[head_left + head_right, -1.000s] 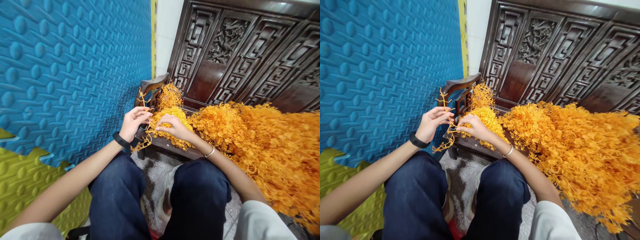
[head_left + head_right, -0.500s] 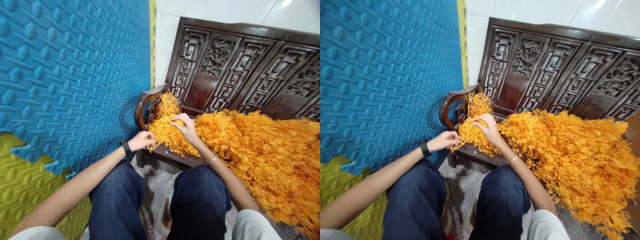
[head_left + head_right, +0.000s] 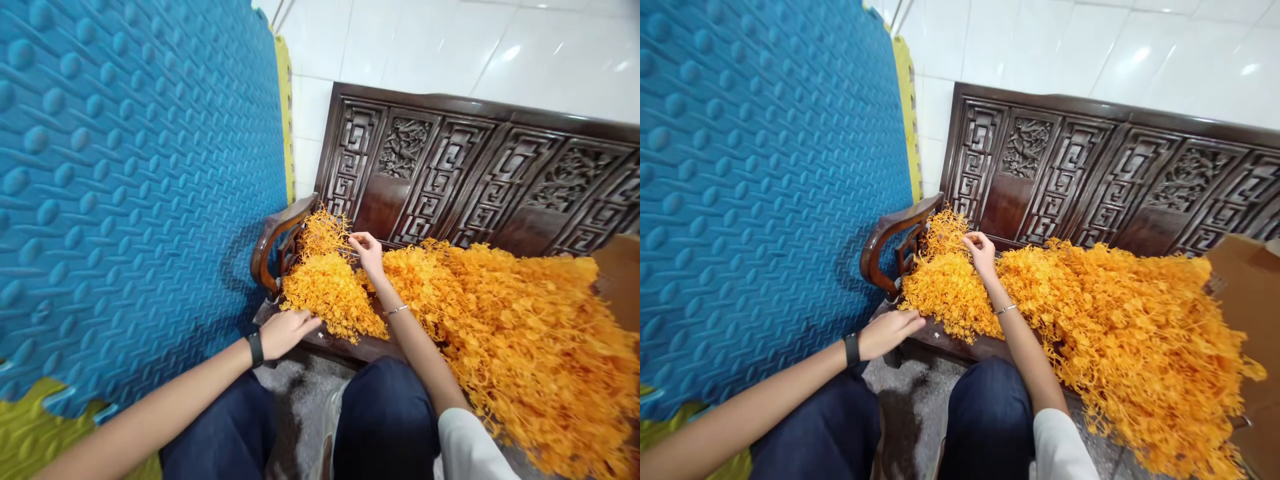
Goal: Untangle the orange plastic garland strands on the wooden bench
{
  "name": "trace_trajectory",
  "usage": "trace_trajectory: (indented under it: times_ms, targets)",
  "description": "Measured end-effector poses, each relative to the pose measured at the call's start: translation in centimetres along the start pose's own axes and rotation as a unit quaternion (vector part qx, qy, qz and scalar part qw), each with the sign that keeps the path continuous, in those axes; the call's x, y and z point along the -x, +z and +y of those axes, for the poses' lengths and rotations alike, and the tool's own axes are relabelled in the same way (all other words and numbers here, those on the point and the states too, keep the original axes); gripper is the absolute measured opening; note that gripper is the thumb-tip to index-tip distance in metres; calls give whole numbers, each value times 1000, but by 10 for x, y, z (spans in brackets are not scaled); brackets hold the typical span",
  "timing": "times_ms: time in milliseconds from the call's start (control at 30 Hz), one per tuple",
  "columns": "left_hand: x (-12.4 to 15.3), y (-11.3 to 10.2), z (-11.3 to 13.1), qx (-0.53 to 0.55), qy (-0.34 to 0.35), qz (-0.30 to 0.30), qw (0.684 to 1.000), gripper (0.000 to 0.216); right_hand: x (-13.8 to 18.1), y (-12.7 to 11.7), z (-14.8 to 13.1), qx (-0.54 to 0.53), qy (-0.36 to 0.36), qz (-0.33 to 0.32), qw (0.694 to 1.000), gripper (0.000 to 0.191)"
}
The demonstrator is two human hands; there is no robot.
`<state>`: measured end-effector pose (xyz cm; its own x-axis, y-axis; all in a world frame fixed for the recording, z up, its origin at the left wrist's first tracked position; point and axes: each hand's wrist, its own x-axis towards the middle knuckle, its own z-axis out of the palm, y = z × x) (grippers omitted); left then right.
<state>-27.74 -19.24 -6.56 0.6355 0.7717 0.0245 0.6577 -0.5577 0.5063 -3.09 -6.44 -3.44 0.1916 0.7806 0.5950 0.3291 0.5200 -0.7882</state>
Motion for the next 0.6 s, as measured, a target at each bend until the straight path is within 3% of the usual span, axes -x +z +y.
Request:
trace_trajectory:
  times_ms: [133,233,400,500,600]
  targets:
    - [5,6,5,-120,60,-116,984,31,-47,16,27,10,26,-17,999,32]
    - [11,9,5,-171,99,-159,967,24,-87,28,41,14,22,-28,999,31]
    - [18,22,4,-212,123,-159,956,25,-145,49,62,10,22,-52,998,28]
    - [17,44,-3,-240,163,-171,941,20,-169,64,80,18,30,-50,998,30]
    - [15,68,-17,-276,200,-142,929,12,-183,74,104,45,40,-15,998,41]
